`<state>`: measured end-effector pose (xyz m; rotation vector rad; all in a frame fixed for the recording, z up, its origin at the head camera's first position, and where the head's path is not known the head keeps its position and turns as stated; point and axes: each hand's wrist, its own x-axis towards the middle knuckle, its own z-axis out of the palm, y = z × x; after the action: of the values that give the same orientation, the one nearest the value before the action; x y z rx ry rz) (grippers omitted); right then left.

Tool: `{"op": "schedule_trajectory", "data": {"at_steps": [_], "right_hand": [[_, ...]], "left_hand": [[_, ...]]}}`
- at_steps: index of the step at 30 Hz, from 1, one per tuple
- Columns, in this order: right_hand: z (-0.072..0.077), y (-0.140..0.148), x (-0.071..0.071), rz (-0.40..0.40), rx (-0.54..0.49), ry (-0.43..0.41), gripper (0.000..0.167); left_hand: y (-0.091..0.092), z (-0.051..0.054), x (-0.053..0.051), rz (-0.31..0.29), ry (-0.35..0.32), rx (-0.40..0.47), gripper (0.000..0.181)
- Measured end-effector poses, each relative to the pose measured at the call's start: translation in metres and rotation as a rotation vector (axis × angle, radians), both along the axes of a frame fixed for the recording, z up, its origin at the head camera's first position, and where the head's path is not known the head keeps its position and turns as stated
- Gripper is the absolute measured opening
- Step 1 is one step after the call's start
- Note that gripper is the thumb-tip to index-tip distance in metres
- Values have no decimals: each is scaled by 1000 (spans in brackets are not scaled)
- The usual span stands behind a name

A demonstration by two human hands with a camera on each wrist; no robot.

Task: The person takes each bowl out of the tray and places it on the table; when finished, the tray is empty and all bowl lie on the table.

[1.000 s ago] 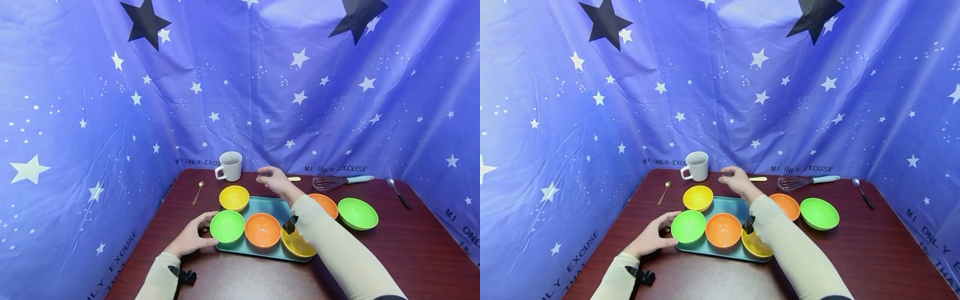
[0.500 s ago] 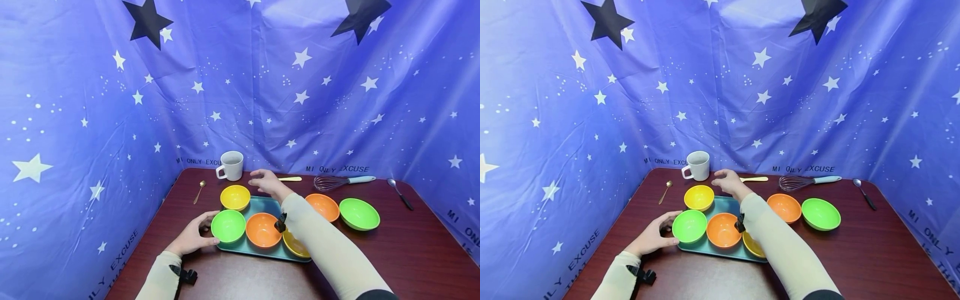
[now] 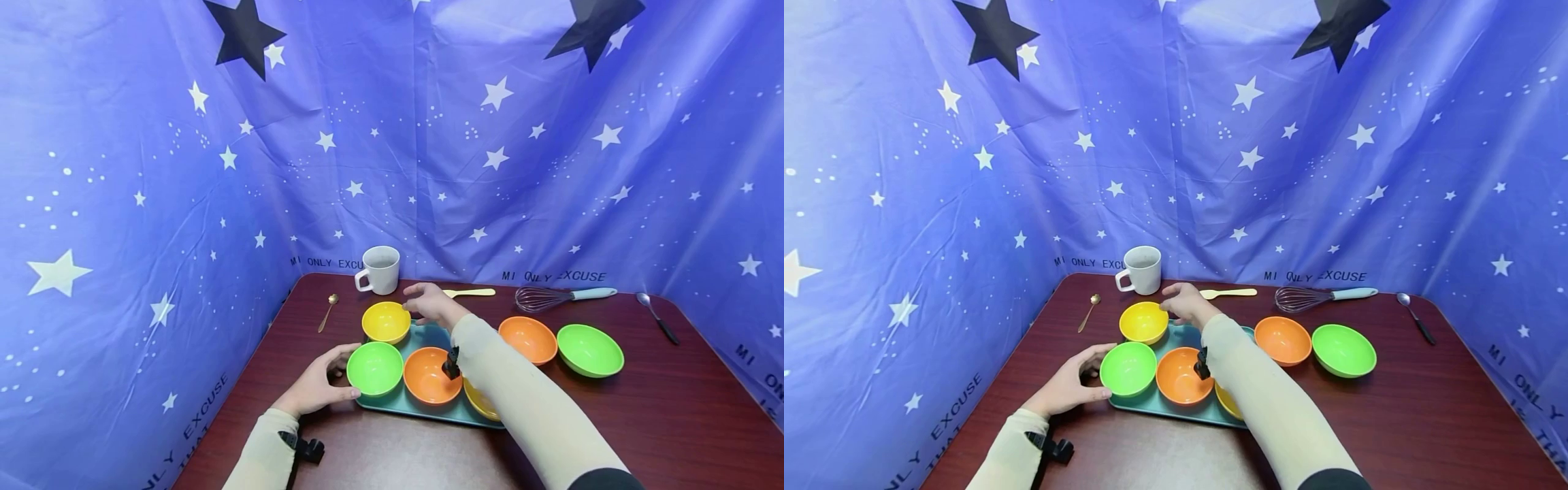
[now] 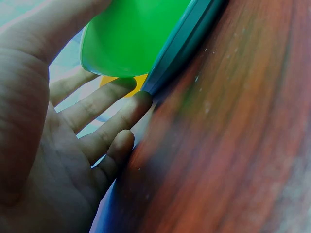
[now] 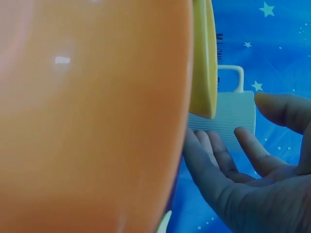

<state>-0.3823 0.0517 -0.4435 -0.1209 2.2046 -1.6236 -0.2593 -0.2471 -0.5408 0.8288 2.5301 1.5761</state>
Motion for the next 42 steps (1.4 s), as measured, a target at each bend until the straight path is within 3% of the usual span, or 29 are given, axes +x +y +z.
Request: {"op": "schedule_trajectory", "data": {"at_steps": [13, 24, 42], "right_hand": [[-12, -2, -5, 54, -15, -54, 51], [-19, -6, -4, 49, -23, -84, 50], [-18, -7, -1, 61, -48, -107, 54]], "left_hand": [[0, -1, -1, 13, 5, -17, 81], [0, -1, 0, 4, 10, -6, 80], [1, 2, 1, 5, 7, -12, 80]]}}
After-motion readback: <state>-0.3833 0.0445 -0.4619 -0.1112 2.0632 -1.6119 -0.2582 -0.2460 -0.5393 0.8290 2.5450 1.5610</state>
